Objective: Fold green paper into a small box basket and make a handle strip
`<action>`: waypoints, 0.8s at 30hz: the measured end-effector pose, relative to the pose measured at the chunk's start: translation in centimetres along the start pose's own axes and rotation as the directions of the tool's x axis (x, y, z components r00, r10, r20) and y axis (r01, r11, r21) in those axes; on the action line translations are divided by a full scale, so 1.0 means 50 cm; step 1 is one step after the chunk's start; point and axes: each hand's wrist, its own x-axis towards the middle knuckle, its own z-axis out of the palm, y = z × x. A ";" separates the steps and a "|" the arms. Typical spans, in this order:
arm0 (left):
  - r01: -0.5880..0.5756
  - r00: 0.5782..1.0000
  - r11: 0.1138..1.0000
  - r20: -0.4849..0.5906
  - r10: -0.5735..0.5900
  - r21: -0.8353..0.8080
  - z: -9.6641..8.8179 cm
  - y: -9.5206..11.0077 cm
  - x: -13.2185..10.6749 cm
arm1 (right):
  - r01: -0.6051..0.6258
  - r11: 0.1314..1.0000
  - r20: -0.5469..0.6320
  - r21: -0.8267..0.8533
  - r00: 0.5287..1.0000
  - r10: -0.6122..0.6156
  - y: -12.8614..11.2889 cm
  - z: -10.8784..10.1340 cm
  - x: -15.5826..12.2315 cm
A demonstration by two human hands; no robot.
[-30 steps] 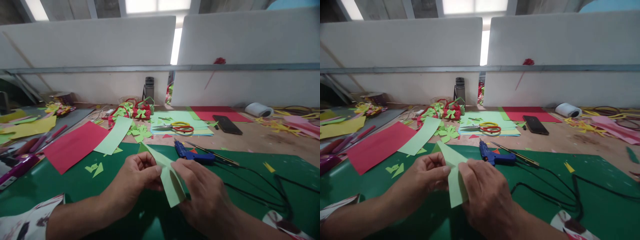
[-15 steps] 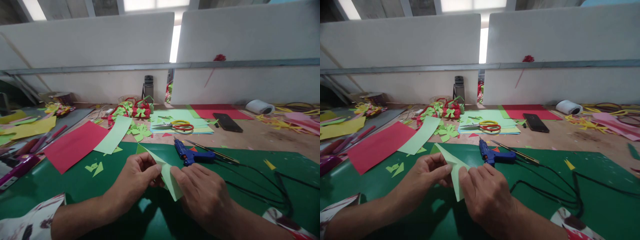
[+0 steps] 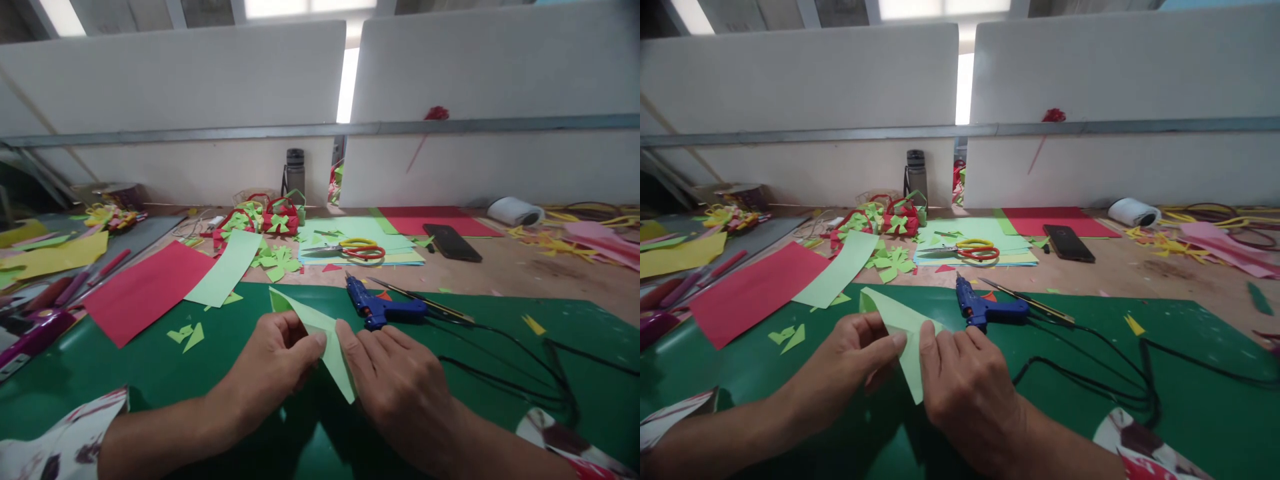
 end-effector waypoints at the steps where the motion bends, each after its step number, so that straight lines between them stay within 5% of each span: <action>1: 0.014 1.000 1.000 0.012 -0.014 -0.016 0.001 -0.001 -0.001 | 0.003 1.000 0.000 -0.011 1.000 -0.003 -0.001 -0.001 0.000; 14: 0.069 0.996 0.992 0.069 -0.062 -0.110 0.011 -0.011 0.003 | 0.016 1.000 -0.024 0.006 1.000 -0.016 -0.009 -0.008 0.002; 20: 0.000 0.998 0.986 0.060 -0.010 0.166 0.000 -0.006 -0.007 | -0.001 1.000 -0.034 0.024 0.999 0.002 -0.002 -0.009 0.002; 22: -0.170 0.985 0.901 0.047 0.165 0.398 -0.013 -0.007 -0.019 | -0.018 1.000 -0.035 0.019 0.999 0.019 0.002 -0.009 0.001; 23: -0.308 0.943 0.788 0.062 0.326 0.534 -0.021 -0.008 -0.025 | -0.026 1.000 -0.037 0.015 0.999 0.027 0.003 -0.009 0.001; 24: -0.449 0.852 0.605 0.110 0.513 0.658 -0.030 -0.009 -0.030 | -0.031 0.999 -0.042 0.012 0.999 0.032 0.004 -0.009 0.000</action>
